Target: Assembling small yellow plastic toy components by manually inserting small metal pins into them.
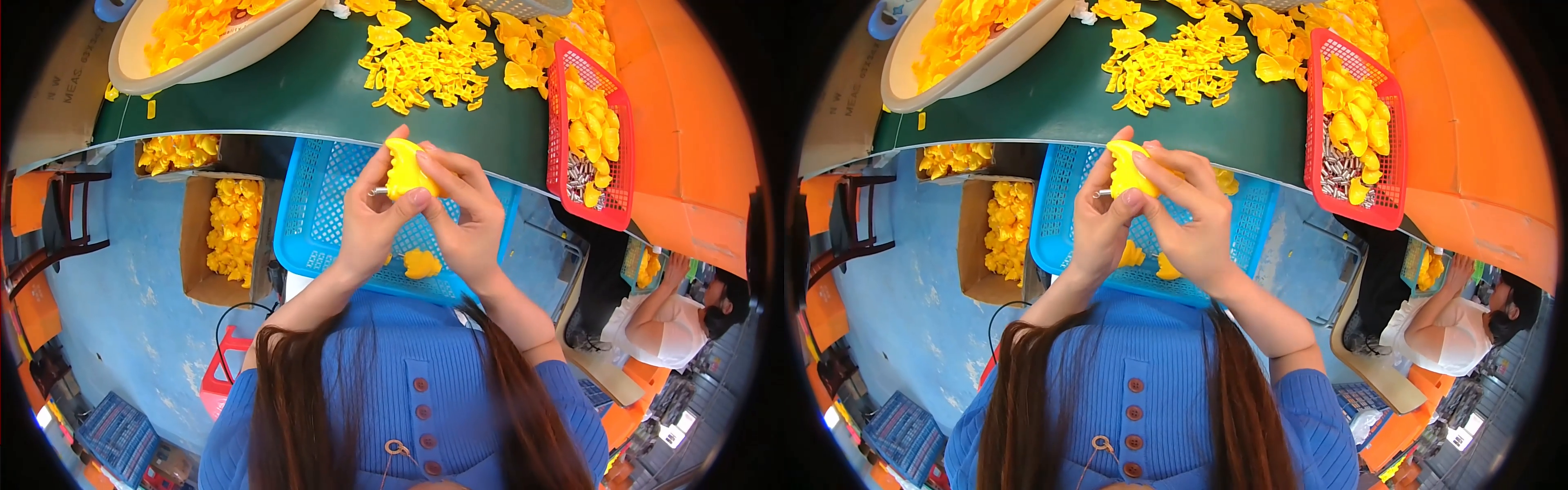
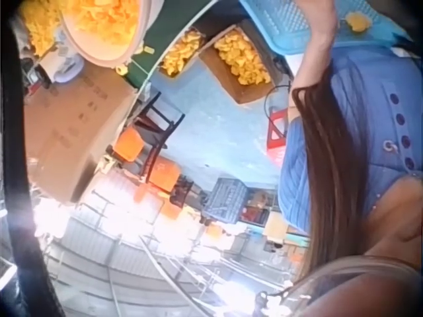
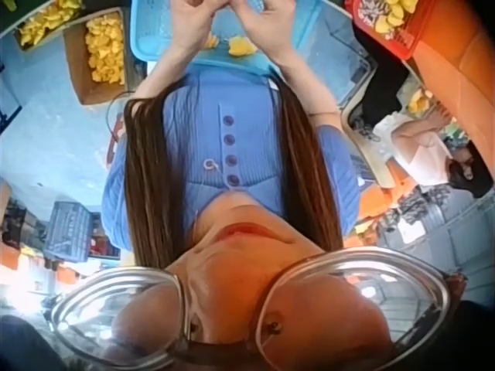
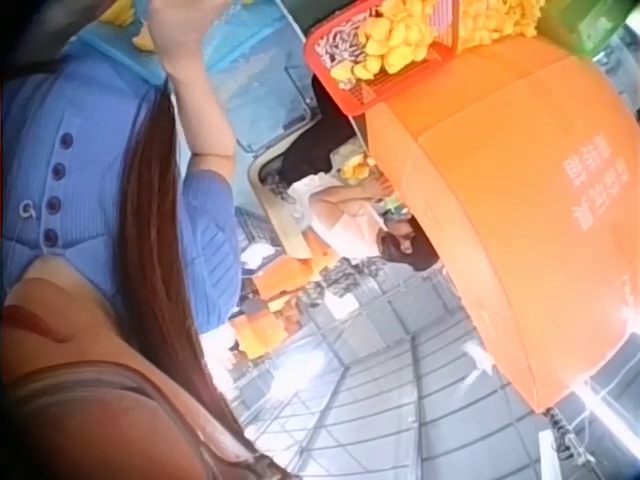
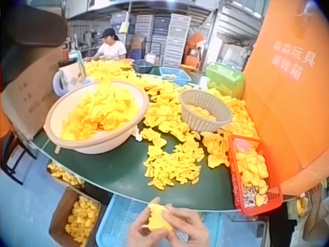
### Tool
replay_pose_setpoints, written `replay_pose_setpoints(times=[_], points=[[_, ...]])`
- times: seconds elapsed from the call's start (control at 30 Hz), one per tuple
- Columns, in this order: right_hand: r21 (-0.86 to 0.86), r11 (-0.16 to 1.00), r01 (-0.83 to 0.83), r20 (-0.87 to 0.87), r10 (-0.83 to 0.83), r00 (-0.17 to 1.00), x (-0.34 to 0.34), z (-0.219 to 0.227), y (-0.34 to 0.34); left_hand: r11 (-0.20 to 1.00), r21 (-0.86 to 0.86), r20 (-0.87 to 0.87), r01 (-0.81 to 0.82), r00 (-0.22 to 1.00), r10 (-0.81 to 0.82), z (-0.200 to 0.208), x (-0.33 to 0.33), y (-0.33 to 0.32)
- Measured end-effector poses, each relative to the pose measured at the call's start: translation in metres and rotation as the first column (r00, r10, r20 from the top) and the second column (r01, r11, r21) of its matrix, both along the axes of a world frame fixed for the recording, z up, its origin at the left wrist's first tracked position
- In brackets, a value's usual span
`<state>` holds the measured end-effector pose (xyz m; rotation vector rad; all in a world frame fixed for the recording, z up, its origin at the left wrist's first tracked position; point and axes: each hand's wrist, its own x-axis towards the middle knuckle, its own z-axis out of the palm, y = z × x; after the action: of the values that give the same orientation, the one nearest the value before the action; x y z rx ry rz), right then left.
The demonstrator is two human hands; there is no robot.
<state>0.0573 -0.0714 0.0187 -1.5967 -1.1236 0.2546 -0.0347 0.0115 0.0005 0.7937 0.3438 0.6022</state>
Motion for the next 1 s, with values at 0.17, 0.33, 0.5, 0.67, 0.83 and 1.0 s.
replay_pose_setpoints(times=[0.17,0.33,0.5,0.67,0.83,1.0], points=[[-0.058,0.972,-0.229,-0.185,0.214,0.959,0.017,0.012,-0.005,0.997,0.068,-0.007,-0.025,1.0,0.026,-0.001,-0.002,0.0],[0.136,0.933,-0.333,-0.47,0.357,0.808,0.018,0.013,-0.009,0.983,0.183,0.0,-0.014,1.0,0.014,0.003,-0.005,-0.007],[0.224,0.867,-0.445,-0.559,0.489,0.67,0.025,0.021,-0.014,0.936,0.342,0.108,-0.088,0.993,0.054,-0.002,-0.005,-0.01],[0.122,0.948,-0.295,-0.656,0.3,0.693,0.028,0.02,-0.02,0.966,0.247,0.105,-0.081,0.993,0.056,0.004,-0.01,-0.003],[0.057,0.969,-0.242,-0.539,0.234,0.809,0.021,0.022,-0.023,0.94,0.338,0.108,-0.051,0.994,0.015,0.0,-0.014,0.003],[0.023,0.973,-0.23,-0.414,0.219,0.884,0.019,0.032,-0.025,0.931,0.362,0.056,-0.036,0.998,0.017,0.006,-0.015,0.003]])
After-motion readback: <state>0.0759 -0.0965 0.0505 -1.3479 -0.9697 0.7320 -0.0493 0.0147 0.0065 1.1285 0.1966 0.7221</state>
